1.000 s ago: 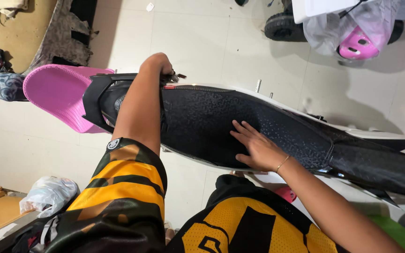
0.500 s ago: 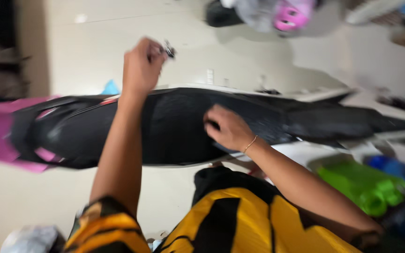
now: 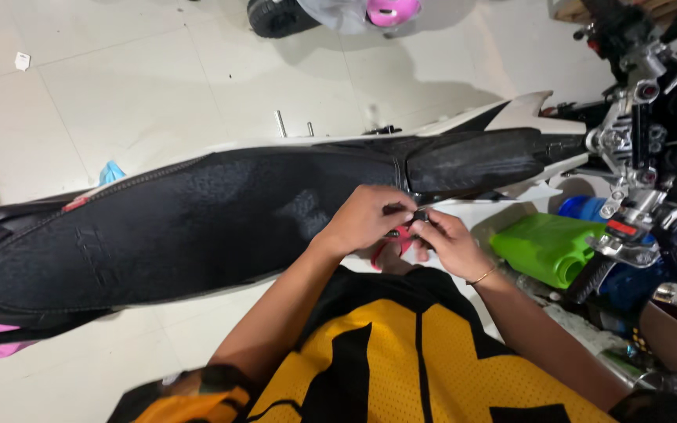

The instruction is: The person removes the motorcycle seat, retrieves a key from the under-seat storage, and uses it to unlock the seat latch. They then reattach the seat and start the motorcycle, checking the dashboard display.

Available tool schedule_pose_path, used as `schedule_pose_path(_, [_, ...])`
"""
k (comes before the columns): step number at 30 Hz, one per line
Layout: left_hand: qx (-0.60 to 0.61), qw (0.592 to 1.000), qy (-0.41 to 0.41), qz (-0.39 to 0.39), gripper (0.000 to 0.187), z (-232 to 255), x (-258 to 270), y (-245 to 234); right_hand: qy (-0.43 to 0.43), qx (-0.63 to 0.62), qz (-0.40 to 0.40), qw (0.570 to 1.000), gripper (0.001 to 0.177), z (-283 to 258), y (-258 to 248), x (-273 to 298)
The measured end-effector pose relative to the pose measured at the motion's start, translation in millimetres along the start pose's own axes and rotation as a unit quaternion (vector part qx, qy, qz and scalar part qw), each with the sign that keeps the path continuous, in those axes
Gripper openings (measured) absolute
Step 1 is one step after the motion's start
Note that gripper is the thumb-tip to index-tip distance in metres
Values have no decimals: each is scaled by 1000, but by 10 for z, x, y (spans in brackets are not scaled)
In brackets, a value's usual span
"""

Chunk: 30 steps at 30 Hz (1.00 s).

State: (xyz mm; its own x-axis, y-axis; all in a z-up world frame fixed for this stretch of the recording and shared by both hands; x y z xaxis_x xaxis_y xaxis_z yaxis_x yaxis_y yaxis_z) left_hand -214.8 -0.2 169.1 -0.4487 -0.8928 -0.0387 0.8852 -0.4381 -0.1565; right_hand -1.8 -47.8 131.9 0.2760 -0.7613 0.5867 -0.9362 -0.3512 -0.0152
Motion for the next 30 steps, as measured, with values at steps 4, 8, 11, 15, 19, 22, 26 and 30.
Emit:
schedule_pose_path(4, [-212, 975, -63, -21, 20, -251, -243, 335, -66, 276, 120, 951, 33, -48, -301, 103])
schedule_pose_path(8, [-493, 866, -77, -39, 30, -497, -480, 656, -222, 401, 151, 876, 24, -383, -627, -75])
schedule_pose_path(11, [-614, 767, -71, -172, 36, -693, -560, 1048, -123, 366, 138, 912, 22, -409, -917, -327])
schedule_pose_path(15, [-674, 702, -112, -201, 51, -915, -596, 1290, -333, 449, 90, 824, 23, -600, -974, -618])
schedule_pose_path(19, [-719, 655, -105, -206, 55, -975, -613, 1410, -274, 487, -25, 829, 28, -588, -1019, -810])
schedule_pose_path(22, [-738, 597, -121, -290, 57, -980, -658, 1455, -126, 497, -57, 857, 27, -563, -1076, -972])
schedule_pose_path(26, [-736, 566, -150, -339, 56, -889, -646, 1562, -253, 602, -129, 746, 21, -640, -1025, -1057])
schedule_pose_path(30, [-741, 566, -175, -318, 61, -838, -683, 1576, -276, 679, -178, 657, 17, -513, -1040, -1159])
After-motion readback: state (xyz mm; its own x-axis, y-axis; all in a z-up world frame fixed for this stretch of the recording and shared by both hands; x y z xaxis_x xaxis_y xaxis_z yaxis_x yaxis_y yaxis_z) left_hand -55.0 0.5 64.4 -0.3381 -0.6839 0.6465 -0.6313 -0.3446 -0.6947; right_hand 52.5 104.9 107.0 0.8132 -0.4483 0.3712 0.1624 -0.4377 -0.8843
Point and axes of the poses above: each hand's wrist, its own x-axis away from the middle knuckle, its own y-axis out of the palm, z = x × y, the point moved 4 cm from there along -x, towards the middle knuckle, and after that the axes turned 6 degrees about -x, right-handed, at the moved point
